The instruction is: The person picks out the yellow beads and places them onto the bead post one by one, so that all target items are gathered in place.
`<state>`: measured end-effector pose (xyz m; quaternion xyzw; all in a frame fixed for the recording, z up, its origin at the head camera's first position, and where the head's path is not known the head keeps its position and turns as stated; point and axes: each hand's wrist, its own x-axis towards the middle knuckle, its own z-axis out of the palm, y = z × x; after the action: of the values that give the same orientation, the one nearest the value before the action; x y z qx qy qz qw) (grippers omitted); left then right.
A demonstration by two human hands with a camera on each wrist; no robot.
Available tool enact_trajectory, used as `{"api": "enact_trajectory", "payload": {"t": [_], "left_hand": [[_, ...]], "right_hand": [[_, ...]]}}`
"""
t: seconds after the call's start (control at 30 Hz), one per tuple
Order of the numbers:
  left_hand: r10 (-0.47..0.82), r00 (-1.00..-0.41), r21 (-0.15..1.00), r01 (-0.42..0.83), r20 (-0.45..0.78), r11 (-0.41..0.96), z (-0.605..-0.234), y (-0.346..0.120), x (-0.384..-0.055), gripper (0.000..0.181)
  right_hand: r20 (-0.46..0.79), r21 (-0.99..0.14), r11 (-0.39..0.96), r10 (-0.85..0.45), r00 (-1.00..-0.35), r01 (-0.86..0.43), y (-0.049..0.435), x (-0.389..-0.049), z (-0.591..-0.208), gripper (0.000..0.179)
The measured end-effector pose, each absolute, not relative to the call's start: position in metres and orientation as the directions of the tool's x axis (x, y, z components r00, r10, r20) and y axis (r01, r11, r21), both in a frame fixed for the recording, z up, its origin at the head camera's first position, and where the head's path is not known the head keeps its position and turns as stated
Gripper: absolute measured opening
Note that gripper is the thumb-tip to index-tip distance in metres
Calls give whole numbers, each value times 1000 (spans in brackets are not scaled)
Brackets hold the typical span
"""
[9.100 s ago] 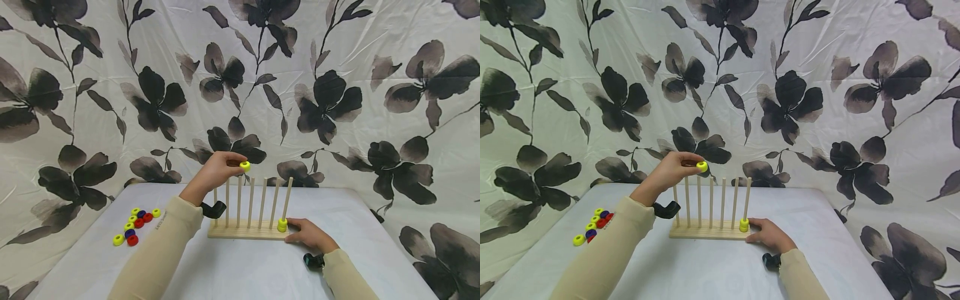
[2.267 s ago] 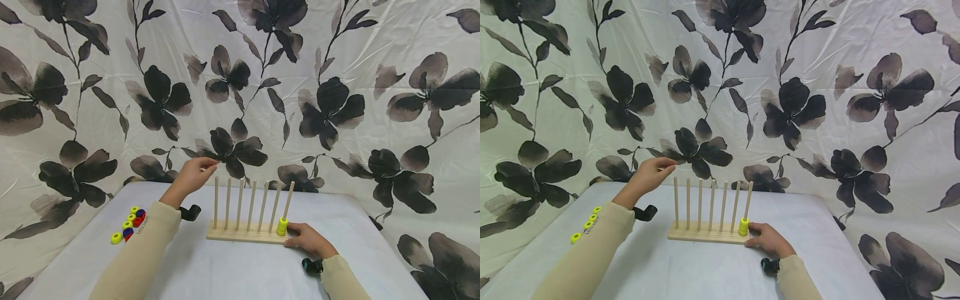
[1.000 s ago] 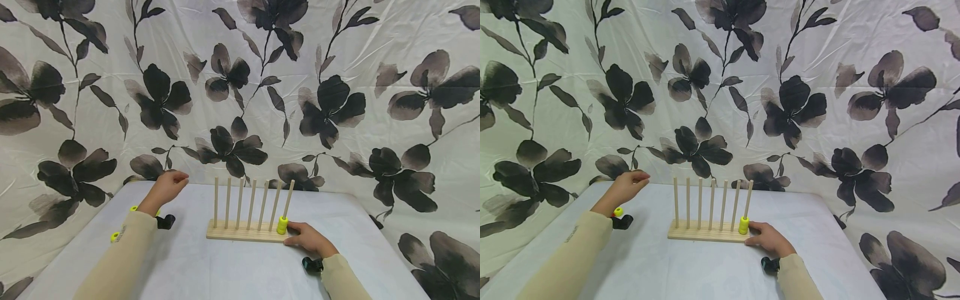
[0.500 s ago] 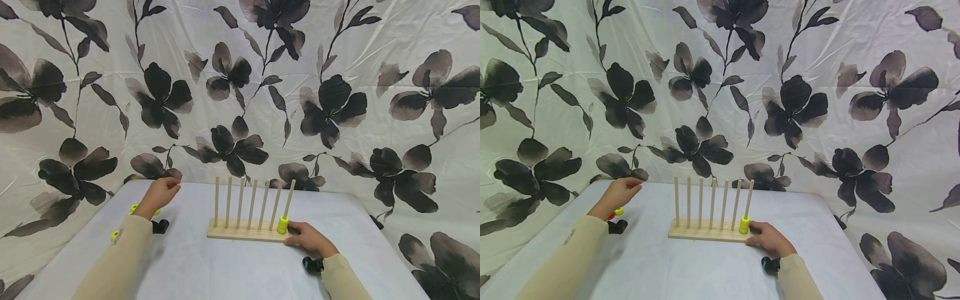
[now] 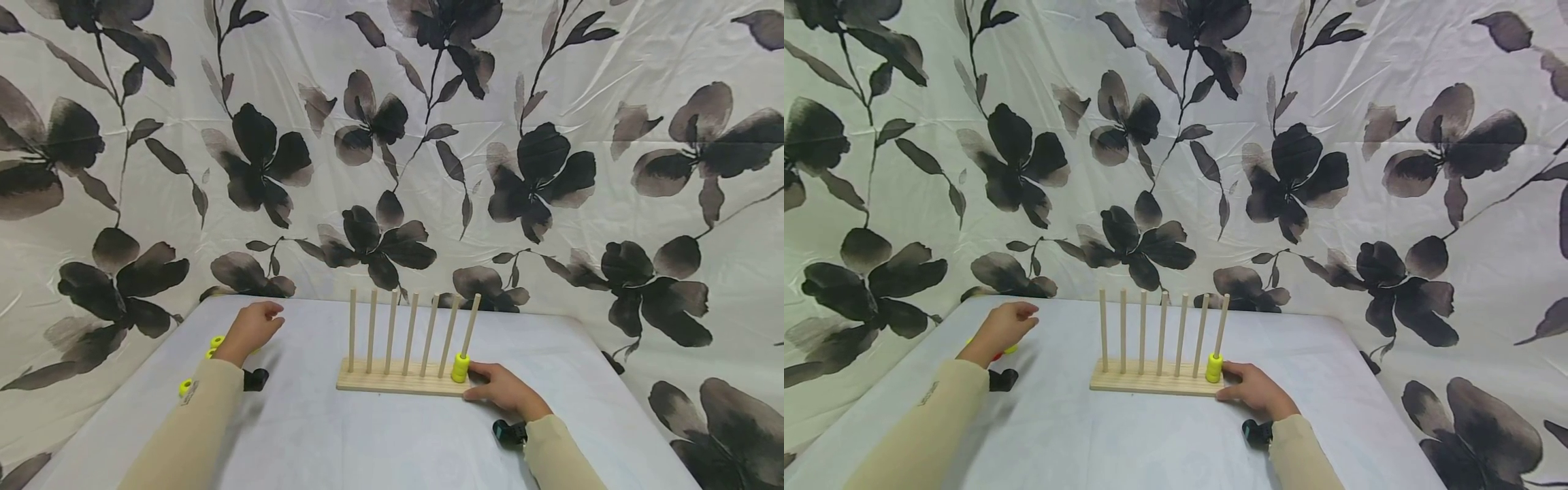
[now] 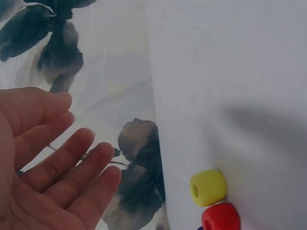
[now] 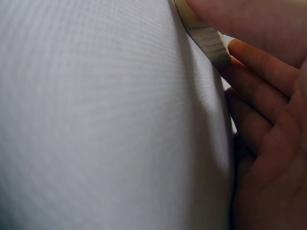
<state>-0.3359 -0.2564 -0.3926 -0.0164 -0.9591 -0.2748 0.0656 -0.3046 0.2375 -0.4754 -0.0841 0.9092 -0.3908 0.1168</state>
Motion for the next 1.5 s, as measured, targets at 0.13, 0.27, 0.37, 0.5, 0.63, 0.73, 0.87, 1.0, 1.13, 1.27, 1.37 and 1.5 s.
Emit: {"api": "enact_trajectory", "payload": {"t": [0.13,0.27,0.37,0.5,0.63,0.73,0.87,1.0,1.13,1.27,1.37,1.5], "left_hand": [[2,-986,499,86,166,862,-401,-262,-338,37],[0,-986,480,81,166,874,-409,-266,-341,37],[-14,-992,484,48,125,874,-413,-267,-342,38],[-24,-996,489,22,88,872,-413,-268,-343,39],[-32,-998,488,0,58,873,-414,-269,-344,41],[-39,-999,480,-16,38,877,-416,-270,-344,41],[-51,-998,471,-34,22,881,-420,-273,-344,41],[-80,-997,475,-81,-23,876,-425,-276,-346,43],[-107,-992,474,-124,-63,872,-429,-277,-348,44],[-119,-990,446,-141,-77,884,-429,-276,-346,43],[-118,-989,421,-145,-89,896,-430,-276,-345,42],[-109,-989,408,-142,-102,902,-432,-278,-347,41]], "right_hand": [[-145,-728,682,-249,-957,-68,238,-305,-476,83],[-137,-728,680,-260,-956,-81,238,-305,-478,83],[-142,-735,674,-262,-955,-75,238,-305,-479,84],[-149,-736,674,-251,-956,-63,239,-307,-479,85],[-145,-734,676,-248,-958,-64,239,-306,-478,83],[-143,-732,678,-246,-959,-65,239,-306,-476,82],[-145,-729,681,-244,-959,-63,239,-306,-476,83],[-143,-729,681,-251,-957,-70,239,-307,-478,83],[-136,-733,676,-259,-956,-78,240,-307,-478,82],[-135,-735,673,-261,-956,-80,239,-307,-476,81],[-139,-735,674,-257,-956,-74,238,-306,-475,81],[-144,-730,681,-247,-958,-66,238,-305,-475,80]]}}
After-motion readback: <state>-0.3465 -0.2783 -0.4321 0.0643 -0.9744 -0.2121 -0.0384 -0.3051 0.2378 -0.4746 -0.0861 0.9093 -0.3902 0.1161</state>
